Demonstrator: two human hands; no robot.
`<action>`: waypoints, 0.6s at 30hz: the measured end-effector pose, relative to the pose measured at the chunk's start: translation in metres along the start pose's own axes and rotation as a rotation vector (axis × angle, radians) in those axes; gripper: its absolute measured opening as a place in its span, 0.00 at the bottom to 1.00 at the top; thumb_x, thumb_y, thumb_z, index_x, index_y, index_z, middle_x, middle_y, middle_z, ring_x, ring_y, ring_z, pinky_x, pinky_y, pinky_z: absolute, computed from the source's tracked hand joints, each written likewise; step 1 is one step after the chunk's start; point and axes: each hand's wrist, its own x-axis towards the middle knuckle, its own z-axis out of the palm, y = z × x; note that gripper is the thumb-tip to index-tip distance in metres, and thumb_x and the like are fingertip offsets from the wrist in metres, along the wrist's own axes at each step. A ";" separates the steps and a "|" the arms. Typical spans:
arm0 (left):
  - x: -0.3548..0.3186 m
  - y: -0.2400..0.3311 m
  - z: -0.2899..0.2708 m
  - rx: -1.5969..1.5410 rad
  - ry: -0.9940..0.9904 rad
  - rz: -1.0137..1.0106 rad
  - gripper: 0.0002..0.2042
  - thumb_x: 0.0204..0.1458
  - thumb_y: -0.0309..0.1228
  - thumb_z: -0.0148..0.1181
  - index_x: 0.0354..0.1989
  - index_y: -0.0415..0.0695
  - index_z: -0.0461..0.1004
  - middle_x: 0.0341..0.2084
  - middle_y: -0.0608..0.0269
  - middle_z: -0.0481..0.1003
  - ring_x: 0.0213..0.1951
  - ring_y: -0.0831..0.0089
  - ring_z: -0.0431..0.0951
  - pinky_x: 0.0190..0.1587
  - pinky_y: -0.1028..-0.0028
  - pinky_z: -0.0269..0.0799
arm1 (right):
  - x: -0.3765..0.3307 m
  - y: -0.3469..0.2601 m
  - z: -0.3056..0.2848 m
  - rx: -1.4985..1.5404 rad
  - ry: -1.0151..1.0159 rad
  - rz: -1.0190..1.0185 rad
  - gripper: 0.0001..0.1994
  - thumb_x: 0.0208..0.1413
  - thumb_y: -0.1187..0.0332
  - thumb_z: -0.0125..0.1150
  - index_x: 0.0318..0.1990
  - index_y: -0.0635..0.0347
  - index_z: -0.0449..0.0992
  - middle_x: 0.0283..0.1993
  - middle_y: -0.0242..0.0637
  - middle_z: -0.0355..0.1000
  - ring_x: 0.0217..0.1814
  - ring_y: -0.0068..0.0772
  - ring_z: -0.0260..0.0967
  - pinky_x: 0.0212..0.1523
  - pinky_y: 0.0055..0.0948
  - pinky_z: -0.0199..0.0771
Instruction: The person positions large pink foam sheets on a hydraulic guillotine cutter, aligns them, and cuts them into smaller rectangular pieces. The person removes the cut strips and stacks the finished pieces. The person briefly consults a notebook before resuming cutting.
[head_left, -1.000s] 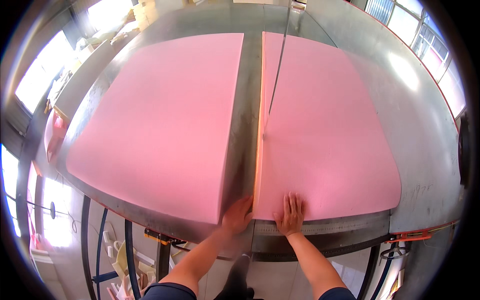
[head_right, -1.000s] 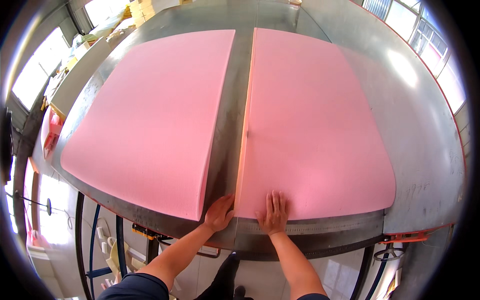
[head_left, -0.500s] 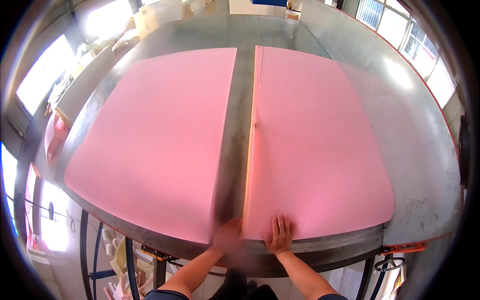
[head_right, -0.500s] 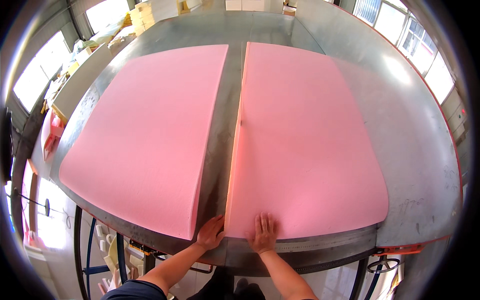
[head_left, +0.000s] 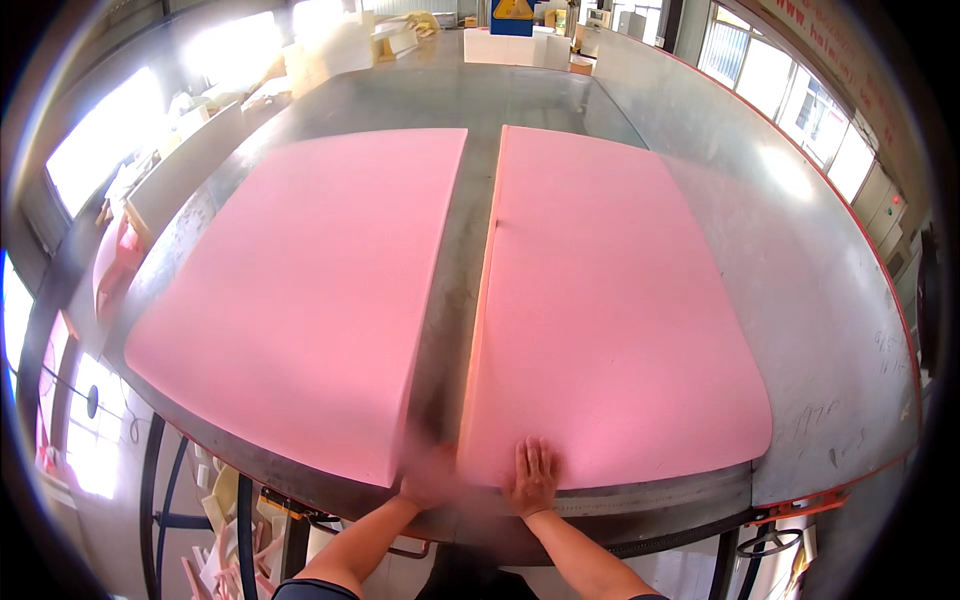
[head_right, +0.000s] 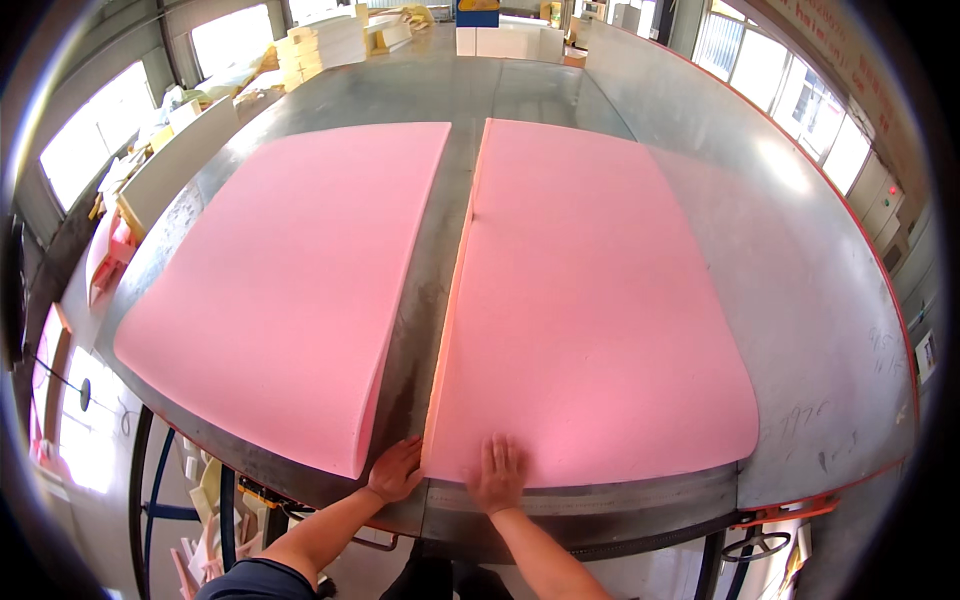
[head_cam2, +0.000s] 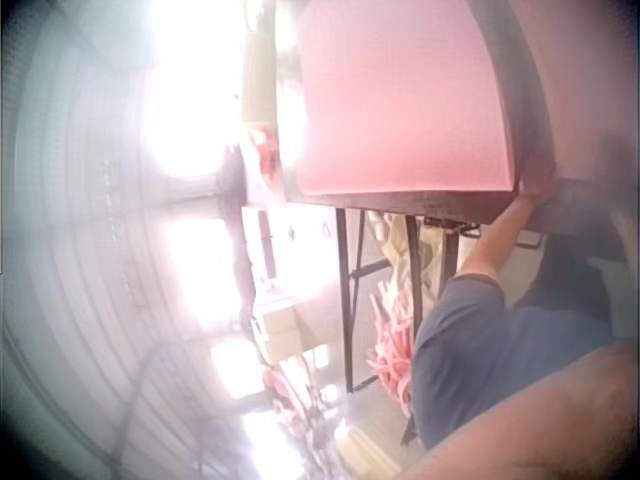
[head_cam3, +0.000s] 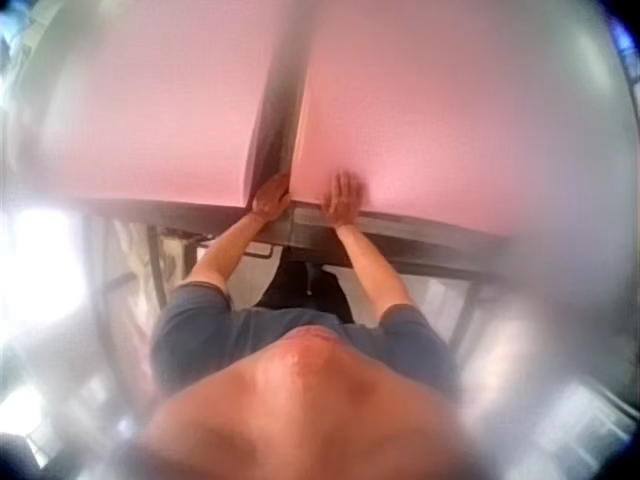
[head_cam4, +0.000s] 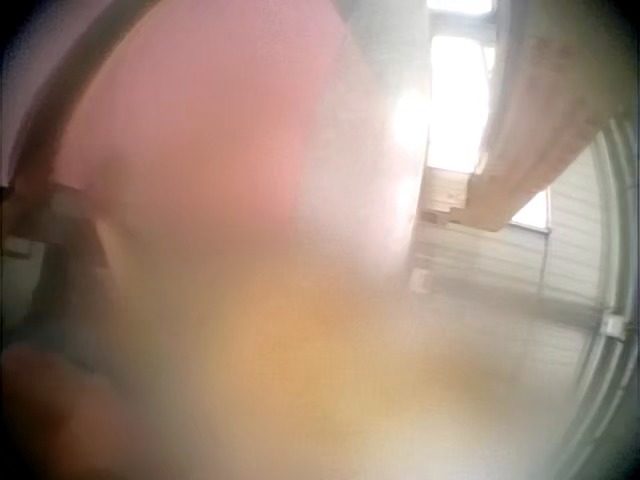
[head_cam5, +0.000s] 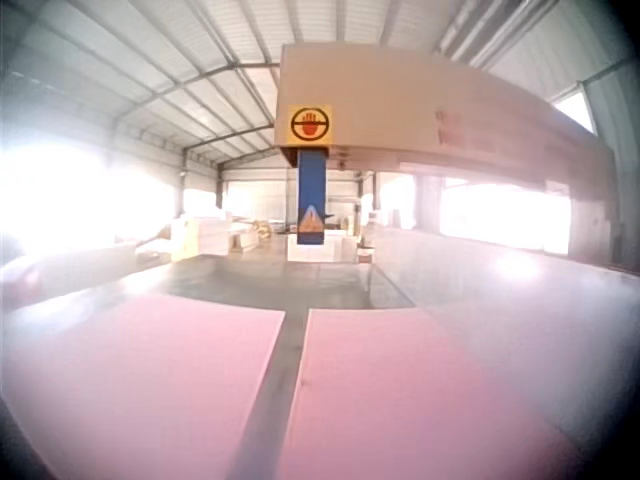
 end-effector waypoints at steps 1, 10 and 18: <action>-0.023 0.010 -0.013 0.003 0.011 0.013 0.22 0.56 0.38 0.59 0.56 0.39 0.74 0.57 0.50 0.74 0.62 0.53 0.70 0.65 0.56 0.64 | -0.018 -0.018 -0.012 -0.006 0.011 -0.003 0.36 0.57 0.44 0.52 0.65 0.64 0.68 0.69 0.51 0.61 0.74 0.61 0.52 0.70 0.64 0.46; -0.094 0.064 -0.011 0.059 -0.058 -0.020 0.23 0.55 0.40 0.61 0.56 0.40 0.74 0.58 0.50 0.73 0.63 0.55 0.70 0.65 0.55 0.64 | -0.105 -0.038 -0.037 -0.007 -0.022 0.015 0.36 0.58 0.46 0.51 0.66 0.65 0.66 0.71 0.50 0.59 0.76 0.59 0.50 0.72 0.62 0.44; -0.107 0.058 0.017 0.092 -0.174 -0.088 0.26 0.52 0.45 0.65 0.56 0.42 0.74 0.58 0.52 0.73 0.62 0.54 0.71 0.64 0.54 0.65 | -0.117 -0.033 -0.037 -0.033 -0.023 0.017 0.35 0.59 0.45 0.50 0.65 0.65 0.67 0.71 0.50 0.60 0.75 0.60 0.51 0.71 0.63 0.45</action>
